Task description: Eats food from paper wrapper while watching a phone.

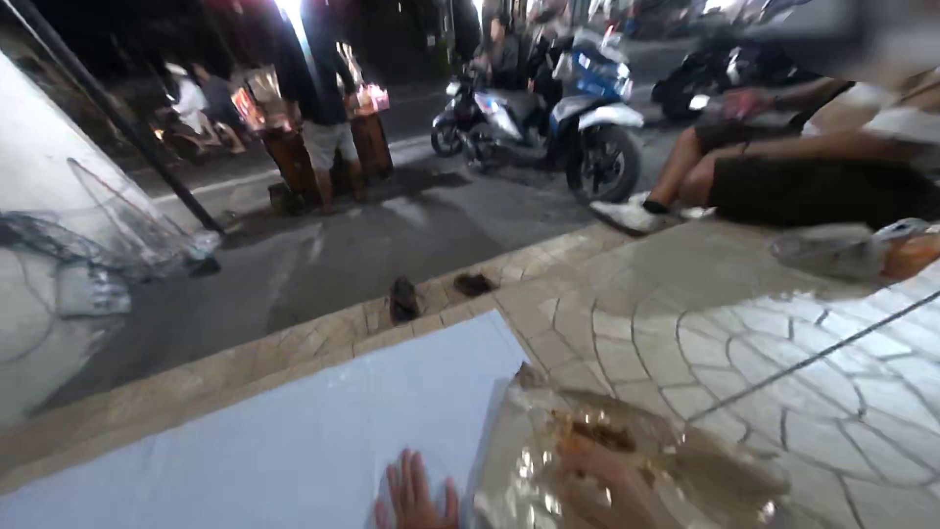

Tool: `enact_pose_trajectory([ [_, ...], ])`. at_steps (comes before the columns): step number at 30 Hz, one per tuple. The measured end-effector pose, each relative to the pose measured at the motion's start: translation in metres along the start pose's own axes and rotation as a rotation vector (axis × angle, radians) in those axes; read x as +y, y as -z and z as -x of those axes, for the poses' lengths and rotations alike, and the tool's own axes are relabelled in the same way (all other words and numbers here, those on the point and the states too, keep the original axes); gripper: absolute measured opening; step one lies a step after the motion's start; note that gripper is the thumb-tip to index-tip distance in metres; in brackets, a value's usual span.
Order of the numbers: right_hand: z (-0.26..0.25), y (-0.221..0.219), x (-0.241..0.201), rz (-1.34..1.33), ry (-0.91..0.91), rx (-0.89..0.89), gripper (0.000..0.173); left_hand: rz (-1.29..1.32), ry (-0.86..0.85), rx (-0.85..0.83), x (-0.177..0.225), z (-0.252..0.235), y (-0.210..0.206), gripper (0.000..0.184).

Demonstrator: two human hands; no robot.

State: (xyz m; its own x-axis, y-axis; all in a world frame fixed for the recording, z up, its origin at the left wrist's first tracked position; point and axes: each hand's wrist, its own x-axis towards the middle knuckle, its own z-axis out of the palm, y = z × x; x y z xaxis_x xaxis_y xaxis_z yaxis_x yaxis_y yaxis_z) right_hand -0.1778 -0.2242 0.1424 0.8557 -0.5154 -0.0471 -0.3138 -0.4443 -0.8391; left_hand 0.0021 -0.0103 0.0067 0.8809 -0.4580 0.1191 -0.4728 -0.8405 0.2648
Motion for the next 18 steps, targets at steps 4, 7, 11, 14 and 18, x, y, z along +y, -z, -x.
enact_pose_trajectory([
  [4, 0.0, 0.006, 0.011, 0.45, -0.372, -0.192, 0.037, -0.026, 0.019, -0.028, 0.007, 0.004, 0.008, 0.075],
  [7, -0.003, 0.012, 0.021, 0.517, -0.521, -0.19, 0.031, -0.022, 0.009, -0.089, 0.004, 0.004, 0.007, 0.073],
  [11, 0.002, 0.021, 0.035, 0.622, -0.583, -0.072, 0.025, -0.045, 0.031, -0.104, 0.0, 0.008, 0.0, 0.073],
  [14, -0.004, 0.033, 0.037, 0.596, -0.649, -0.071, 0.028, -0.058, 0.034, -0.095, 0.0, 0.01, 0.001, 0.073],
  [18, -0.012, 0.036, 0.048, 0.556, -0.651, -0.052, 0.029, -0.04, 0.032, -0.077, 0.001, 0.011, 0.0, 0.072],
])
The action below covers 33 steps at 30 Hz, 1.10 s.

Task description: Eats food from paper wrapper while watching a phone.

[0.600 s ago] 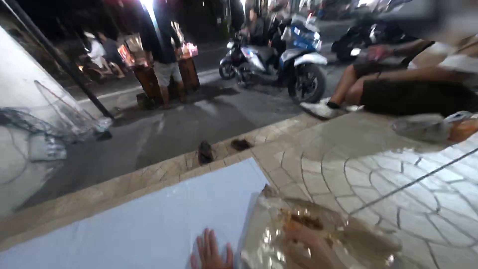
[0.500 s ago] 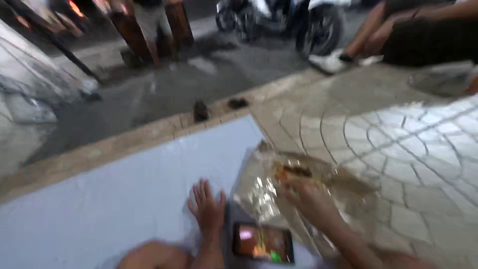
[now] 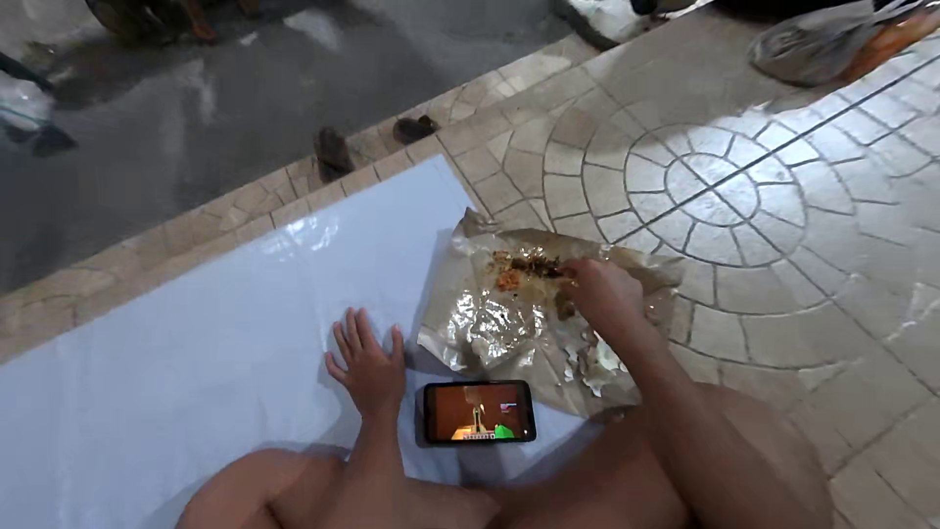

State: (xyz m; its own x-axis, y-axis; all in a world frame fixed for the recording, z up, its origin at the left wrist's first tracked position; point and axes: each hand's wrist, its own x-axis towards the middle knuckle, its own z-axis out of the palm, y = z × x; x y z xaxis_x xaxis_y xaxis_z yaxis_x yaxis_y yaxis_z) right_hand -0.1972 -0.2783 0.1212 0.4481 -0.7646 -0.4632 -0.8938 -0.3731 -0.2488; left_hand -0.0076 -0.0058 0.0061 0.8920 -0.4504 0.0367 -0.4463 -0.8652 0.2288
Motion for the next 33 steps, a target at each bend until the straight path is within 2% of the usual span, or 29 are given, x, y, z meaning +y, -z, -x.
enact_pose_trajectory([
  [5, -0.016, -0.013, 0.0, -0.029, 0.007, 0.066, 0.025, -0.005, -0.01, 0.021, -0.001, 0.001, -0.003, 0.073],
  [12, -0.008, -0.01, 0.002, -0.068, 0.037, 0.163, 0.017, -0.025, -0.018, 0.001, 0.0, 0.001, -0.001, 0.073],
  [13, -0.005, -0.007, 0.002, -0.086, 0.026, 0.144, 0.017, -0.018, -0.017, -0.007, 0.0, 0.001, -0.001, 0.073],
  [16, 0.001, -0.008, -0.003, -0.143, 0.014, -0.025, 0.032, -0.016, -0.002, -0.036, 0.0, 0.001, 0.001, 0.074],
  [21, 0.023, -0.04, -0.033, -0.087, 0.21, -0.288, 0.026, -0.015, -0.01, -0.02, 0.001, -0.001, 0.002, 0.074],
  [24, 0.033, -0.051, -0.047, -0.034, 0.287, -0.343, 0.023, -0.009, -0.016, -0.024, -0.001, 0.0, 0.002, 0.073],
  [28, 0.027, -0.048, -0.045, -0.002, 0.288, -0.349, 0.035, 0.006, -0.01, -0.051, 0.0, -0.001, 0.004, 0.074],
  [33, 0.015, -0.054, -0.036, -0.058, 0.301, -0.345, 0.028, 0.022, -0.007, -0.056, -0.003, -0.001, 0.0, 0.075],
])
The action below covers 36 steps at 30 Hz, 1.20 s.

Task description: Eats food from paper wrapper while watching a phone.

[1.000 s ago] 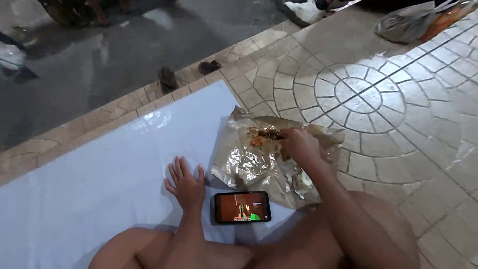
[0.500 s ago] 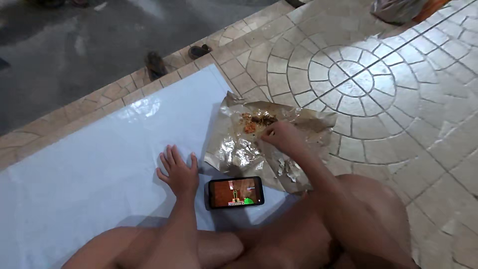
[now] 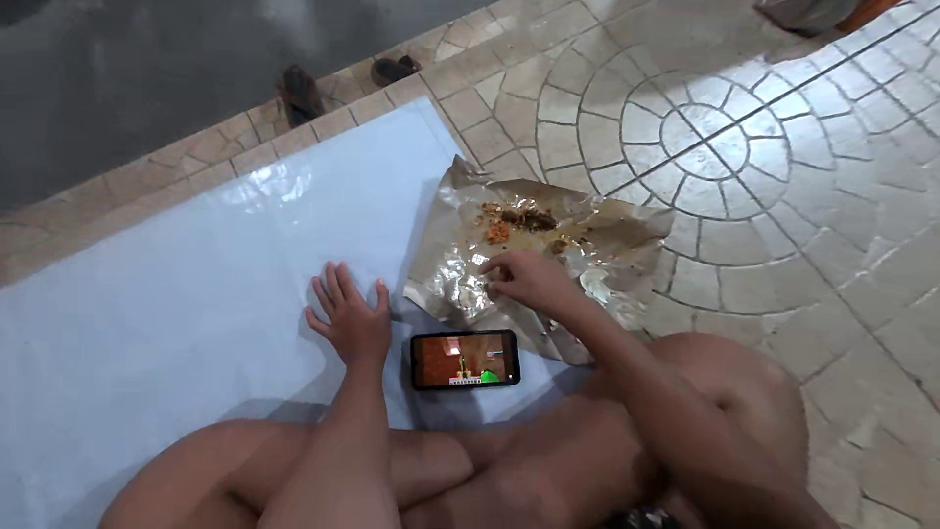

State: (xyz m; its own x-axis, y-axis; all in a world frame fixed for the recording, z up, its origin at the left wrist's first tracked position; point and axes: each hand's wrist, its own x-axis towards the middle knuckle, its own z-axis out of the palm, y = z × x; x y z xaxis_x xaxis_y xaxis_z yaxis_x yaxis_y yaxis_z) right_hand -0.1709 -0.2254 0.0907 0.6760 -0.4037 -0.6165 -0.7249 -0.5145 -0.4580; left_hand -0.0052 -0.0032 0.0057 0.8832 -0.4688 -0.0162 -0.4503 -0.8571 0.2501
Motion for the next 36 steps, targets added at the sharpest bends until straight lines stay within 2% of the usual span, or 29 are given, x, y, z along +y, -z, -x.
enact_pose_trajectory([
  [3, -0.003, -0.006, -0.002, 0.034, 0.087, 0.009, 0.028, -0.003, 0.017, -0.02, 0.0, 0.0, -0.001, 0.074],
  [7, -0.003, -0.019, -0.011, 0.154, 0.283, -0.081, 0.04, -0.014, 0.036, -0.037, 0.0, 0.001, 0.0, 0.073],
  [12, -0.005, -0.038, -0.022, 0.344, 0.399, 0.052, 0.024, -0.022, 0.021, -0.005, 0.0, 0.0, -0.004, 0.073],
  [17, -0.014, -0.011, 0.002, 0.27, 0.384, 0.177, 0.026, -0.033, 0.003, 0.0, -0.003, 0.0, -0.006, 0.073],
  [21, -0.01, 0.003, 0.016, 0.186, 0.259, 0.258, 0.041, -0.026, 0.007, 0.006, -0.002, 0.0, -0.006, 0.073],
  [23, -0.001, -0.002, 0.014, 0.14, 0.141, 0.281, 0.033, -0.017, 0.009, 0.004, -0.002, 0.0, -0.005, 0.072],
  [26, 0.015, -0.018, 0.0, 0.091, 0.028, 0.191, 0.016, 0.01, 0.005, -0.015, -0.002, -0.001, -0.003, 0.073],
  [31, 0.02, -0.044, -0.007, 0.151, 0.18, 0.188, 0.015, 0.001, -0.011, -0.004, -0.003, 0.0, -0.004, 0.073],
  [36, 0.022, -0.051, -0.013, 0.232, 0.174, 0.165, 0.016, 0.003, -0.007, -0.023, -0.002, -0.001, -0.004, 0.074],
])
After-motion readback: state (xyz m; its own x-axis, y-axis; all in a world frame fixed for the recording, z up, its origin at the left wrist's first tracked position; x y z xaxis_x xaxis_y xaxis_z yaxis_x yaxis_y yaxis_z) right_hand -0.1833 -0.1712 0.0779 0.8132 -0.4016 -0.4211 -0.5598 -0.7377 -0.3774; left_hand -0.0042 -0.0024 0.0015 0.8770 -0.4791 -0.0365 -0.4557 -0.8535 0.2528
